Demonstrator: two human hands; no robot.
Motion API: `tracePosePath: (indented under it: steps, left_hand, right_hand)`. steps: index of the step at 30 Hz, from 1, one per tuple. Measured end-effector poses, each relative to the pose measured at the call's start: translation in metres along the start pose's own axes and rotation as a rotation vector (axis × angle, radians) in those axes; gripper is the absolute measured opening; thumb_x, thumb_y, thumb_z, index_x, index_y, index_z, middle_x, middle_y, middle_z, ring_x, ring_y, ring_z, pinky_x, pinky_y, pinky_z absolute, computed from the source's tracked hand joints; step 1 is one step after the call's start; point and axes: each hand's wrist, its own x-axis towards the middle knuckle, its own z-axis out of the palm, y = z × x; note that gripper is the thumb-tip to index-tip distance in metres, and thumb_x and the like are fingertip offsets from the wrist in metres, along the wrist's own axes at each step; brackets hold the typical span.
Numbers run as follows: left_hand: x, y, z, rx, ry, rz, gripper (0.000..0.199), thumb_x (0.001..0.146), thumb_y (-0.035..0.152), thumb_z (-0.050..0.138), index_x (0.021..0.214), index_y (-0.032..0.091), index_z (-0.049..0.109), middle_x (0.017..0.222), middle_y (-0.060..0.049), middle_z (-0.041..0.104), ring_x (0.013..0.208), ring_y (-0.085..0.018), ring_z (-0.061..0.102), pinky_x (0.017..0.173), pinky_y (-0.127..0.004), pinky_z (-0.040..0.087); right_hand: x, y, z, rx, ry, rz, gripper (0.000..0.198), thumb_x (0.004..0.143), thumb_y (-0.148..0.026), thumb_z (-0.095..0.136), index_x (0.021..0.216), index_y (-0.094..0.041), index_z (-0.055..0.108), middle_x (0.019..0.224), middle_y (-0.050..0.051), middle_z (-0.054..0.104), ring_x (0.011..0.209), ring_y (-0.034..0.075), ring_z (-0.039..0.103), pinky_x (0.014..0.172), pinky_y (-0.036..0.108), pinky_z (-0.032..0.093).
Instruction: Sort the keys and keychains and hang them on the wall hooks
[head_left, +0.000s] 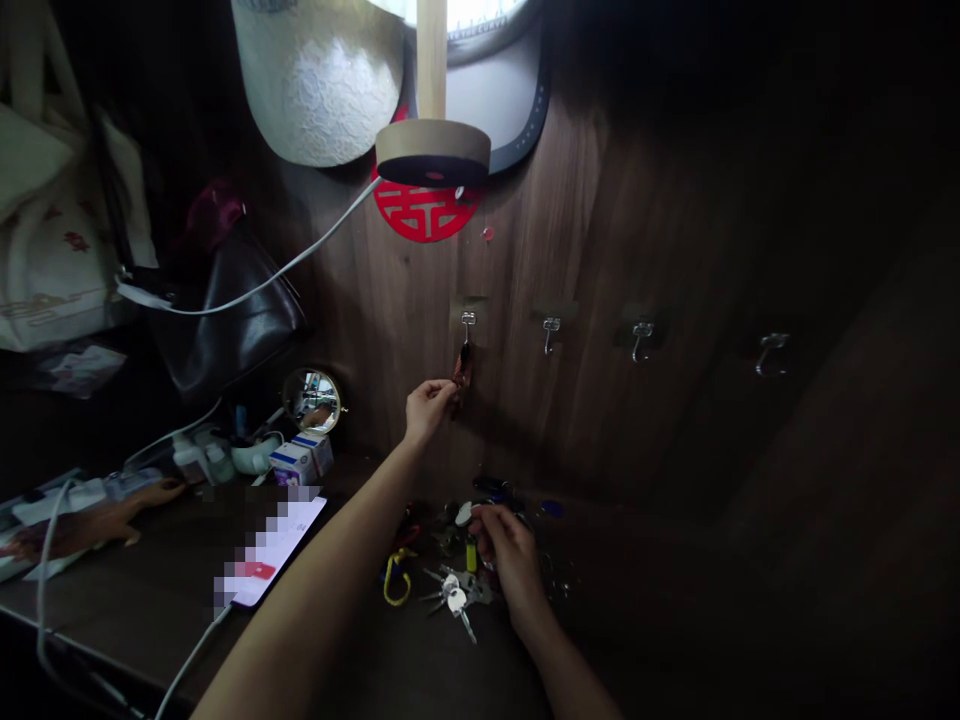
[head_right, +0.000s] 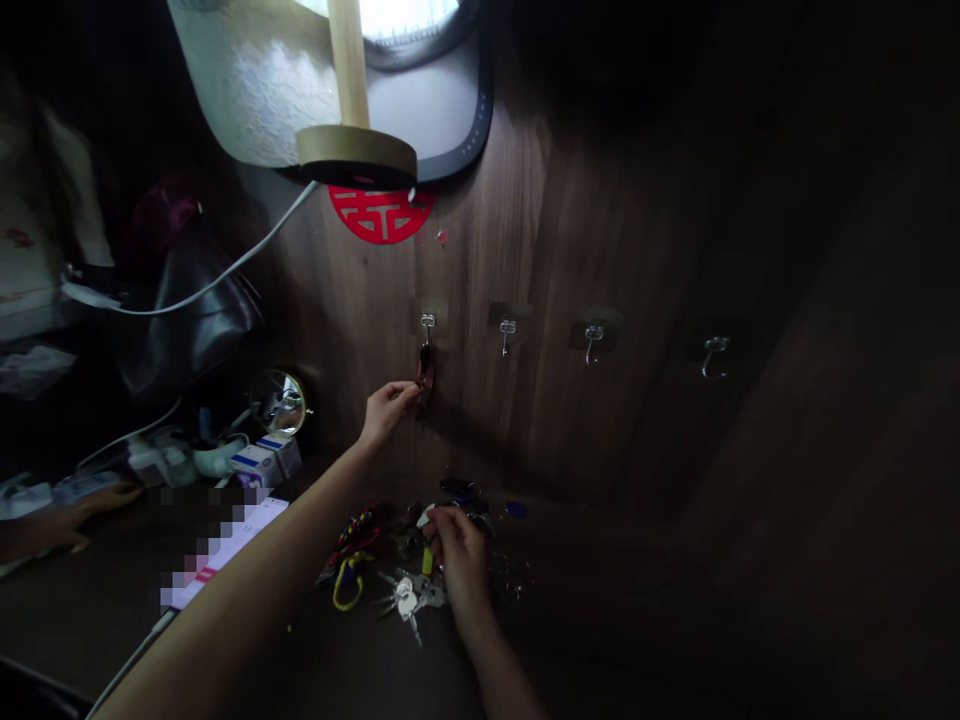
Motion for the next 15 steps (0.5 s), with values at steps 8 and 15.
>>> tracePosePath:
  steps: [8, 15]
  left_hand:
    - [-0.021, -0.018, -0.034, 0.031, -0.022, -0.069, 0.028, 0.053, 0.031, 0.074, 0.07, 0.014, 0.061, 0.062, 0.001, 0.063, 0.058, -0.011, 0.06, 0.061, -0.023, 0.046]
    - [-0.052, -0.026, -0.07, 0.146, -0.054, -0.1, 0.024, 0.054, 0.029, 0.073, 0.069, 0.014, 0.063, 0.059, 0.002, 0.062, 0.056, -0.01, 0.058, 0.056, -0.02, 0.044]
  right_hand:
    - [-0.002, -0.001, -0.002, -0.058, 0.001, -0.013, 0.04, 0.063, -0.056, 0.064, 0.073, -0.017, 0.065, 0.058, 0.0, 0.059, 0.044, 0.008, 0.044, 0.04, 0.018, 0.03]
    - [-0.001, 0.003, -0.003, -0.047, -0.022, -0.031, 0.037, 0.066, -0.053, 0.065, 0.074, -0.017, 0.066, 0.059, 0.0, 0.059, 0.045, 0.007, 0.043, 0.04, 0.017, 0.031]
